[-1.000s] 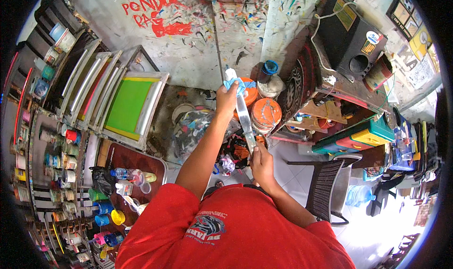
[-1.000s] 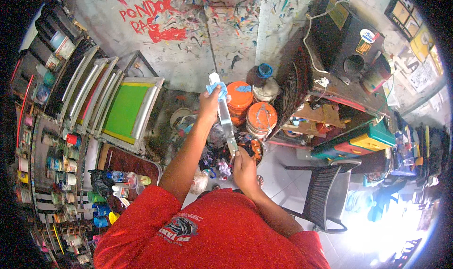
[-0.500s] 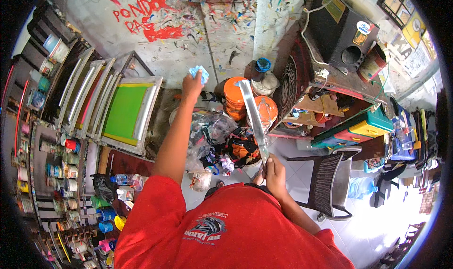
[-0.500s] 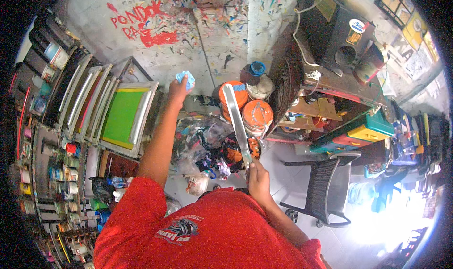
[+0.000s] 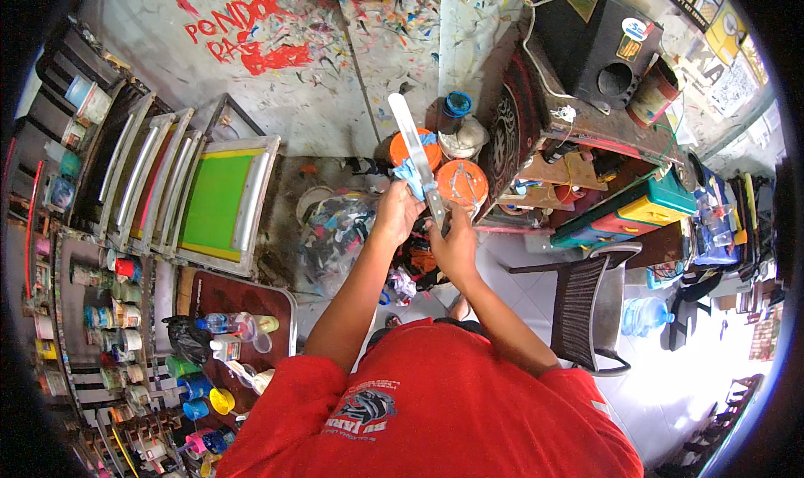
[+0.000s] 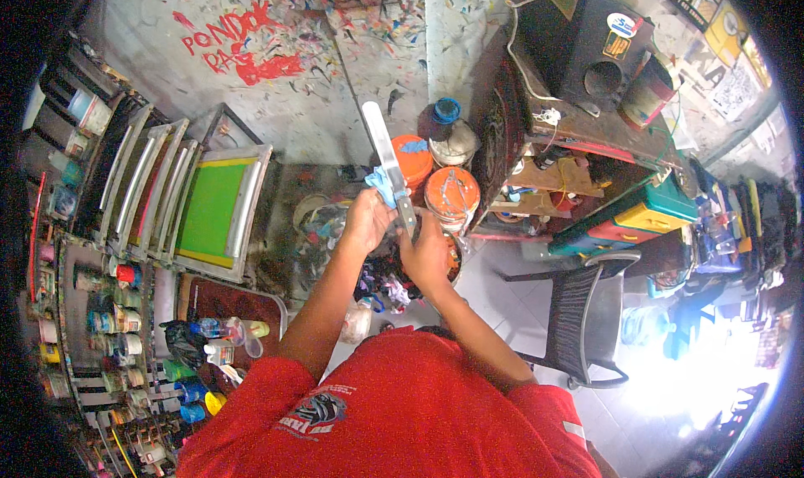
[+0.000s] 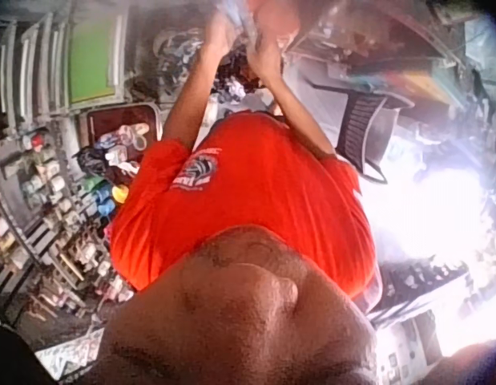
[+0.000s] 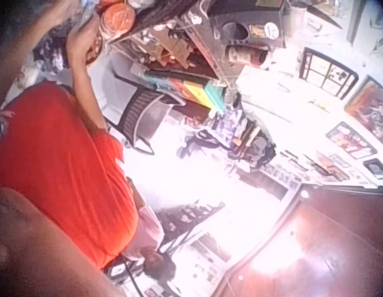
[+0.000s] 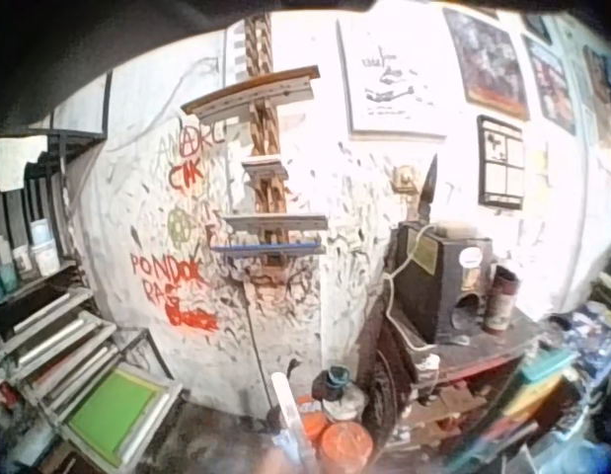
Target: The person cleans a squeegee with a cloth, then scoops yellow ink from a bucket and spreads it evenly across a screen printing frame using the squeegee. The person handles the squeegee, a cloth, a yellow ink bucket, and the screen frame.
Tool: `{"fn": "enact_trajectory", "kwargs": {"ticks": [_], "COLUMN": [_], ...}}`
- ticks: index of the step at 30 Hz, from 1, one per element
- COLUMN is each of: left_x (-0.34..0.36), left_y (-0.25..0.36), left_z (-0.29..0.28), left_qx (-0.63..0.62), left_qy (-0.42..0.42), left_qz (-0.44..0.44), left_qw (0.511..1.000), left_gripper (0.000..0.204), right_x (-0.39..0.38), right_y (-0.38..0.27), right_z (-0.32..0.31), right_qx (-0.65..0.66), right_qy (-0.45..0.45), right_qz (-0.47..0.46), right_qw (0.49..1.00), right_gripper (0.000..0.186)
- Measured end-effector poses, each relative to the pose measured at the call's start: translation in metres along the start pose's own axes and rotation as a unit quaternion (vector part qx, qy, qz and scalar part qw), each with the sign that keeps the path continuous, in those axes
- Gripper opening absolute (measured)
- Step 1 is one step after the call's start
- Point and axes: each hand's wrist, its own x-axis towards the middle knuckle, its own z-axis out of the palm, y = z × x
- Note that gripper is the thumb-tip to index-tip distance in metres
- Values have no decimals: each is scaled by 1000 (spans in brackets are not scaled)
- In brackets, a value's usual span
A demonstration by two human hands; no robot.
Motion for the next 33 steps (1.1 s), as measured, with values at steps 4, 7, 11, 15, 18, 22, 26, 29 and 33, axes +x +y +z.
{"fn": "enact_trajectory", "kwargs": {"ticks": [4, 7, 11, 15, 18, 22, 26, 29, 33], "left_x": [-10, -18, -20, -19, -23, -22, -11, -3, 12], "left_y": [-3, -5, -19, -26, -28, -26, -21, -11, 4], "left_z": [-7, -6, 10, 30, 35, 30, 19, 15, 11], "left_qx": [3, -8, 0, 1, -2, 75, 73, 59, 91], "left_qy": [-49, -51, -4, 33, 73, 114, 150, 155, 173], "left_qz": [18, 22, 59, 86, 89, 109, 134, 156, 168], "left_qw": [999, 998, 998, 996, 993, 985, 977, 974, 966], "left_gripper": [37, 34, 39, 37, 30, 25, 22, 19, 20], "right_x": [-6, -10, -14, -16, -21, -36, -55, -68, -83], "right_y": [-3, -7, -2, 8, 14, 23, 14, 12, 11], "right_z": [-5, -11, -10, -5, -4, -10, -22, -37, -60], "right_qx": [40, 25, -10, -80, -102, -103, -71, -56, -26], "right_qy": [-38, -53, -41, -40, -50, -58, -87, -112, -160], "right_qz": [61, 64, 22, 4, -21, -53, -33, -41, 1], "right_qw": [997, 996, 999, 996, 993, 992, 993, 991, 987], "right_gripper": [36, 35, 34, 34, 35, 39, 40, 42, 45]}}
